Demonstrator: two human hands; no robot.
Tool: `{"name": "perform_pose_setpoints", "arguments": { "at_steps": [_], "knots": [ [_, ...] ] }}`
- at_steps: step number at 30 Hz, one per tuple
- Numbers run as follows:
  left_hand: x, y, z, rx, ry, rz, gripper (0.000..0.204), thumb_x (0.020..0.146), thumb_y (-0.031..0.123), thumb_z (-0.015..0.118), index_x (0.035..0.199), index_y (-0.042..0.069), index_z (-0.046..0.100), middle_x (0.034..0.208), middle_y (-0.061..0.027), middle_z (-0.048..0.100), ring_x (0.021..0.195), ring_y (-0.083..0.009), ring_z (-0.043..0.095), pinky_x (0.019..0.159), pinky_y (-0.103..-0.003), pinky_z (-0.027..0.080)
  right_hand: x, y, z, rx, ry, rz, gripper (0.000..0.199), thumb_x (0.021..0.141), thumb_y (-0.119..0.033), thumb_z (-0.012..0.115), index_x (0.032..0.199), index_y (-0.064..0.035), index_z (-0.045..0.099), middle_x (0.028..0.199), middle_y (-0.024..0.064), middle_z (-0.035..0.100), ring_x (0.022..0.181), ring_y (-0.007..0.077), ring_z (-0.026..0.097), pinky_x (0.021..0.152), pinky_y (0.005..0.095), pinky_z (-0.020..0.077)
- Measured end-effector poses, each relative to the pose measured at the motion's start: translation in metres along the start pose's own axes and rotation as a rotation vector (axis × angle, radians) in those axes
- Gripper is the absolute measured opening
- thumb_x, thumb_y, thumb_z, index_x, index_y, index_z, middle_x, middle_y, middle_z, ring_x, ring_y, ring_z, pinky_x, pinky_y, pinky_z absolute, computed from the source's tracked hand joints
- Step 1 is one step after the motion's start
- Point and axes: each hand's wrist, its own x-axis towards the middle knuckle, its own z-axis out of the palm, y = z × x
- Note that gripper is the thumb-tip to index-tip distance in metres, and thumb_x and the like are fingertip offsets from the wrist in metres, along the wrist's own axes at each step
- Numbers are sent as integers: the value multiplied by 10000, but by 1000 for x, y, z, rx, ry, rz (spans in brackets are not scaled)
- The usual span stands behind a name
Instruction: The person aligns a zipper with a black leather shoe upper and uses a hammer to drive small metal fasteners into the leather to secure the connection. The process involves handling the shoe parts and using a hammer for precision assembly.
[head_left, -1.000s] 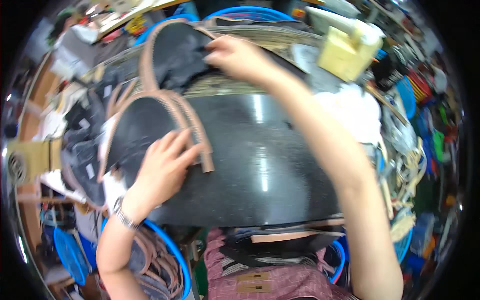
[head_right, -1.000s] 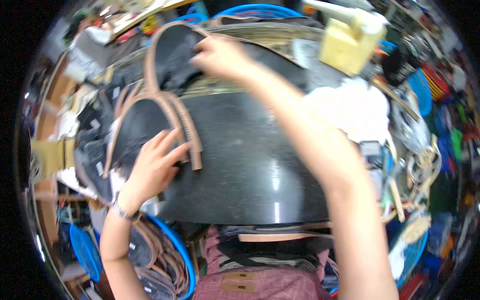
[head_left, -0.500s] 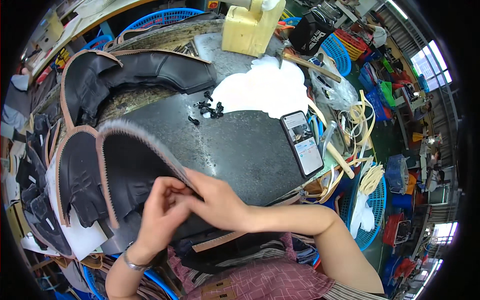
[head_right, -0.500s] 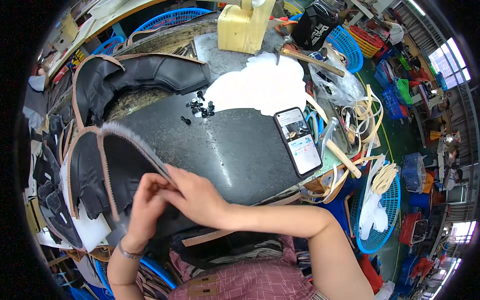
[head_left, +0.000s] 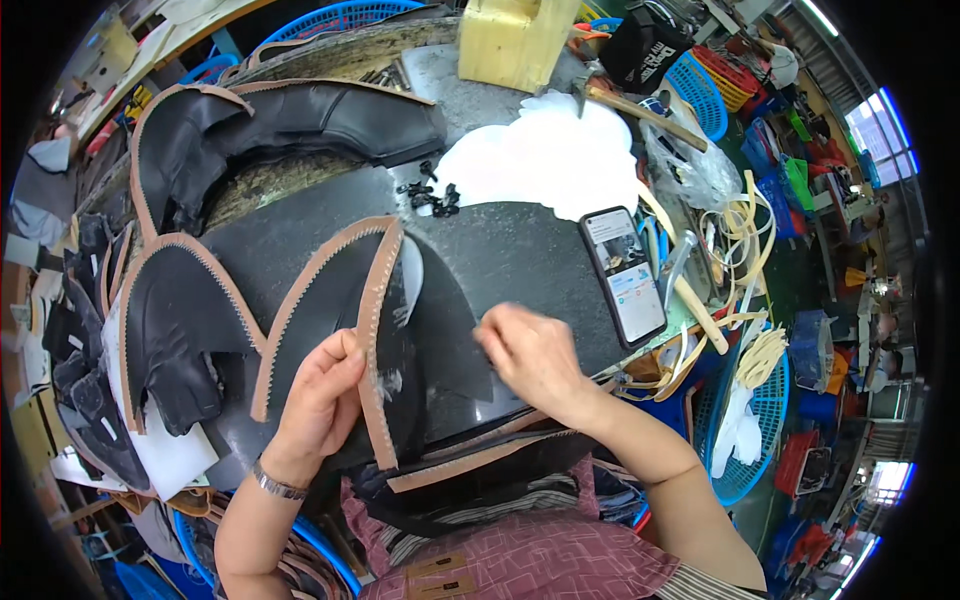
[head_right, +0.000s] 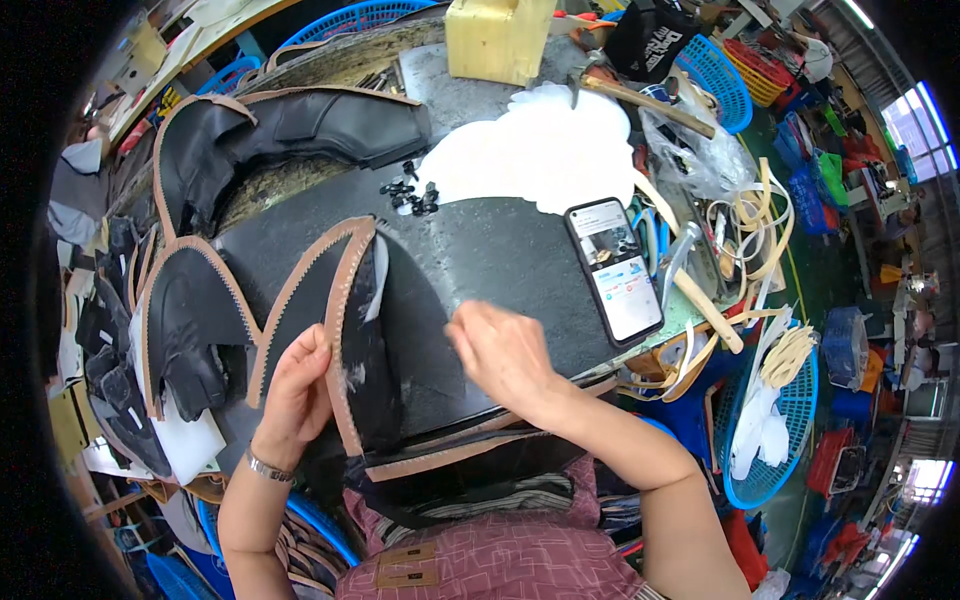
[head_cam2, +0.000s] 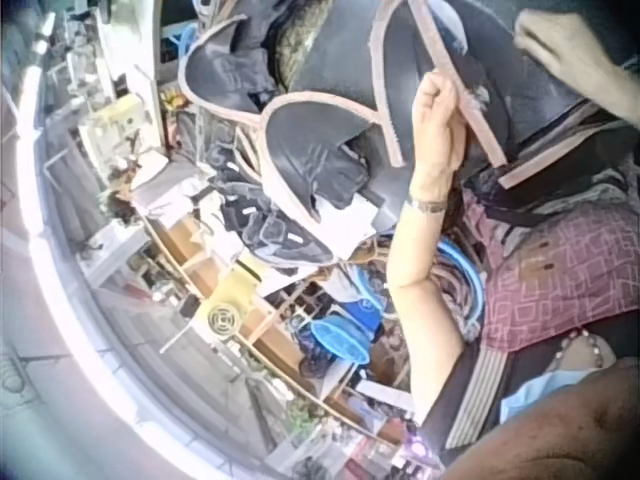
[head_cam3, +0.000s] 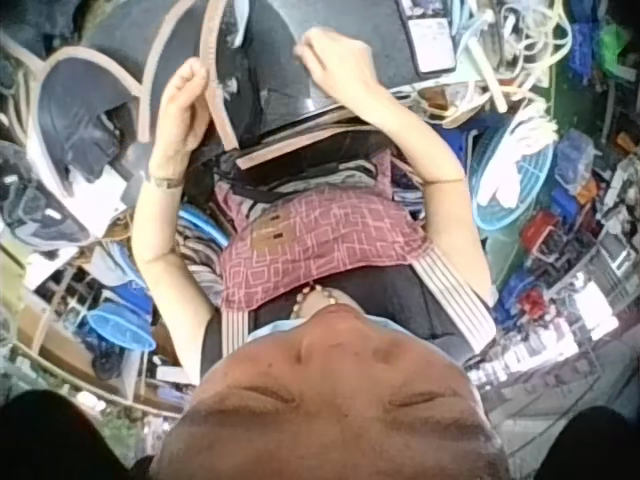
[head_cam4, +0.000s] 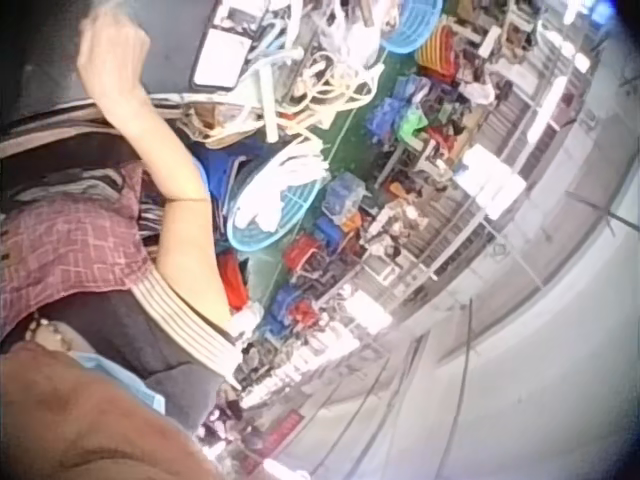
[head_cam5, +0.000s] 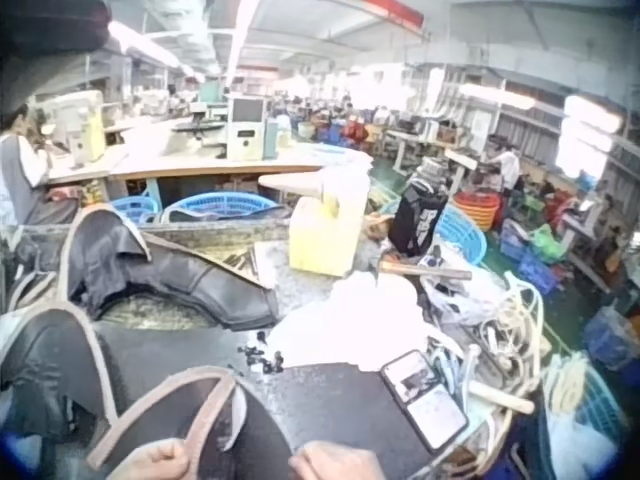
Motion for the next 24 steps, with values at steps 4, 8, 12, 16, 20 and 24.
{"name": "perform_pose_setpoints", "arguments": {
  "at_steps": [4, 8, 12, 16, 20, 24],
  "knots": [
    [6, -6, -10, -69, 90, 17, 127, 935, 120, 511, 826, 55, 508, 767, -16, 587, 685, -68, 555, 640, -191, 461, 7, -29, 1, 120, 104, -253, 156, 779, -44, 635, 920, -18, 572, 863, 129, 596, 762, 306, 602, 636, 375, 495],
    [7, -2, -16, 550, 206, 70, 79, 904, 66, 492, 827, 51, 504, 720, 5, 573, 656, -47, 528, 609, -195, 431, 11, -38, 17, 242, -277, 17, 242, 765, -91, 650, 981, -13, 573, 903, 146, 586, 856, 338, 592, 703, 424, 486],
    [16, 12, 15, 1545, -90, 894, 227, 759, 27, 594, 978, 36, 533, 1131, -158, 569, 1048, -263, 557, 876, -375, 456, 13, -38, 22, 138, -269, -31, 264, 744, -115, 650, 973, -12, 566, 901, 152, 575, 882, 352, 581, 738, 452, 477],
    [12, 16, 34, 1814, -469, 794, 447, 682, 63, 645, 1115, 38, 537, 1043, -107, 596, 974, -261, 575, 925, -445, 392, 10, -35, 32, 162, -246, 24, 174, 751, -105, 635, 887, -10, 585, 854, 145, 579, 853, 348, 579, 733, 446, 469],
    [14, 24, 23, 1860, -292, 433, 339, 684, 186, 741, 985, 98, 611, 907, -42, 555, 852, -212, 534, 850, -393, 341, 11, -31, 18, 315, -289, 34, 134, 770, -105, 643, 847, -17, 577, 829, 119, 567, 787, 314, 585, 677, 415, 474],
    [16, 4, 3, 1656, -124, 374, 132, 672, 175, 750, 786, 132, 701, 895, -29, 528, 905, -201, 503, 859, -390, 316, 19, -13, 24, 300, -15, -335, 110, 754, -74, 664, 824, -50, 582, 815, 105, 556, 728, 280, 573, 605, 373, 482]
  ]
}}
